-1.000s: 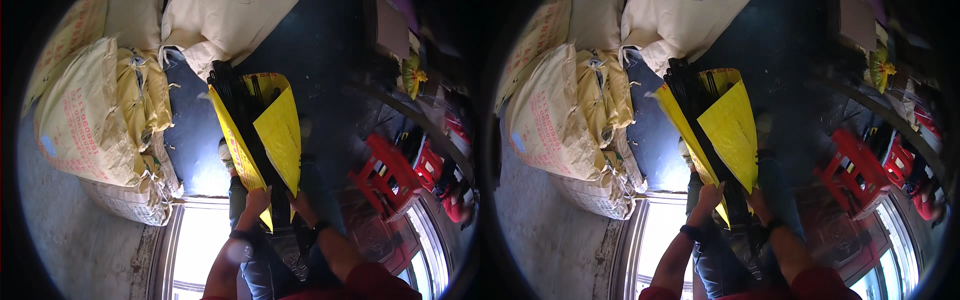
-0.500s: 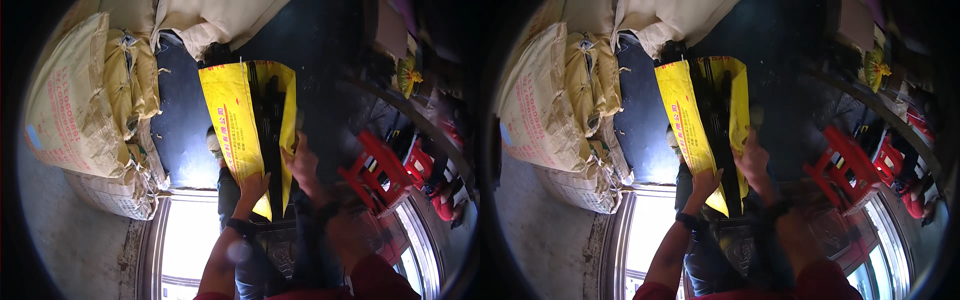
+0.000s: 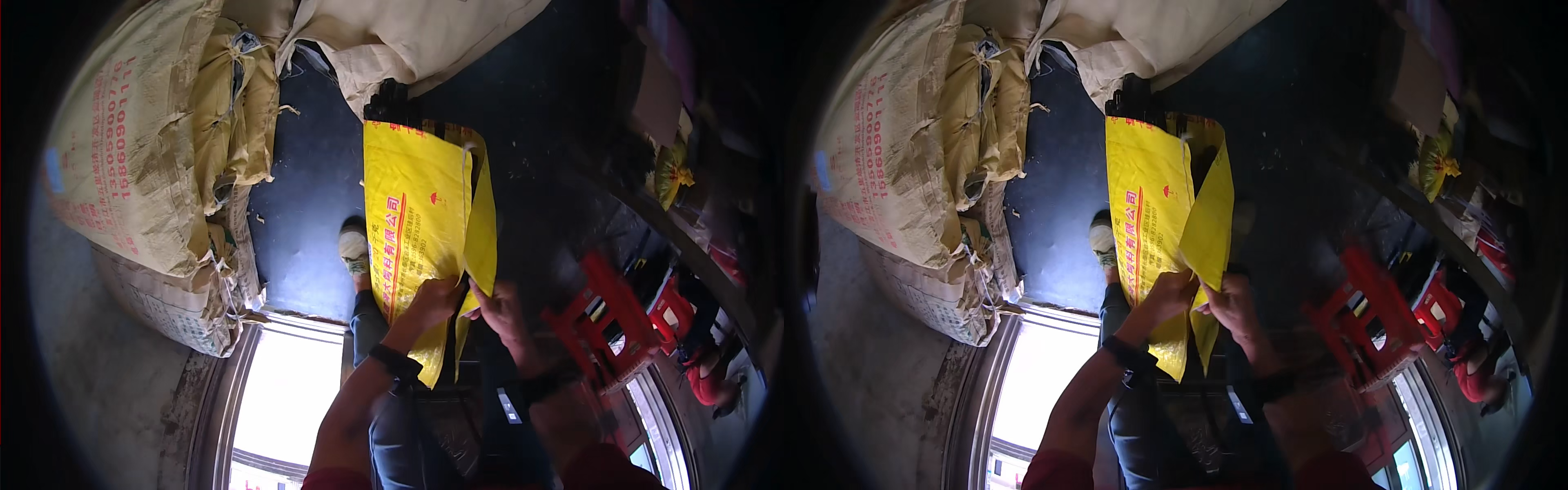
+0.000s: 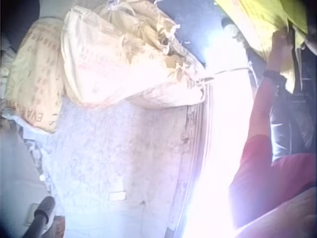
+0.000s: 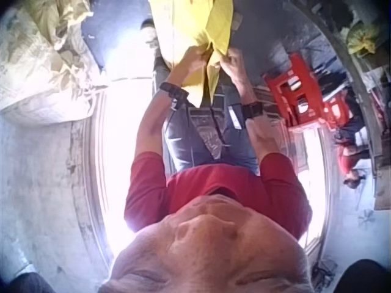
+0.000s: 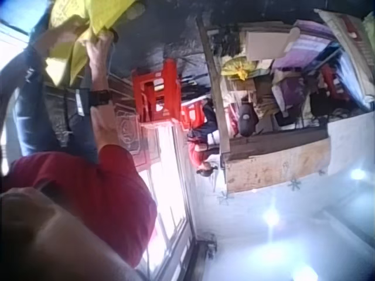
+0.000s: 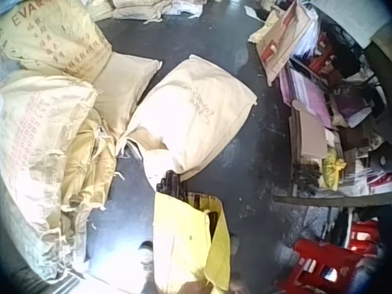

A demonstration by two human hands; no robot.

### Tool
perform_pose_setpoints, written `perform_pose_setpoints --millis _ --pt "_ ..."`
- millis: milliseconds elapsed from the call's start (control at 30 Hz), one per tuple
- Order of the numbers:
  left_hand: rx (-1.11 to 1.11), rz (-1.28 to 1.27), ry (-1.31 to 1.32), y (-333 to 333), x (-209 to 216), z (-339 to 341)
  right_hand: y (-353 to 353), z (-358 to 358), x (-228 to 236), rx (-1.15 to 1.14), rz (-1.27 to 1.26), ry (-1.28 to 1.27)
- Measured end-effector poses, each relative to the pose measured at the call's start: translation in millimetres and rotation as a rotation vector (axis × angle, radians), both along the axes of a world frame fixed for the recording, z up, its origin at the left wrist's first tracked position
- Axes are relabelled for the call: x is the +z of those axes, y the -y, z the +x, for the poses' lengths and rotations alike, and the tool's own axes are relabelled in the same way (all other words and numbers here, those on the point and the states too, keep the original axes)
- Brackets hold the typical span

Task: Packing bundles of umbrella ribs into protective yellow and beige bags

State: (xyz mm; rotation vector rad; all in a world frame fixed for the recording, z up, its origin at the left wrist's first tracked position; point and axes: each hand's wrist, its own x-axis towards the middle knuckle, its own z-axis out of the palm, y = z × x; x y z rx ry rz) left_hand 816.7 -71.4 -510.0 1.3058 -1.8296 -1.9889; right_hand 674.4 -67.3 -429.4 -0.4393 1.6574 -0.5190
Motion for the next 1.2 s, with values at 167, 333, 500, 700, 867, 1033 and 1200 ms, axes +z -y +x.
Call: perform_pose_setpoints --millis 167,333,500,700,867,1033,1200 --pt "0.392 0.821 -0.163 -32 -59 15 26 32 -56 0.361 -0.173 0.033" --pt "0.145 0.584 -0.158 -34 -73 23 38 36 -85 0.224 0.065 0.156" --pt "0.287 0.511 -0.094 -47 -47 35 36 43 -104 0.135 0.091 0.135" --pt "0.639 0.667 -0.066 -47 -52 28 40 37 -114 0.422 -0.008 0.039" --pt "0.515 0.496 0.228 -48 -40 48 124 43 -38 0.972 -0.722 -0.772" --pt "0.172 0.391 0.382 -16 -37 29 132 29 -100 0.803 -0.598 -0.953" --pt "-0.203 0.462 0.075 37 -34 76 128 30 -132 0.634 -0.621 -0.854"
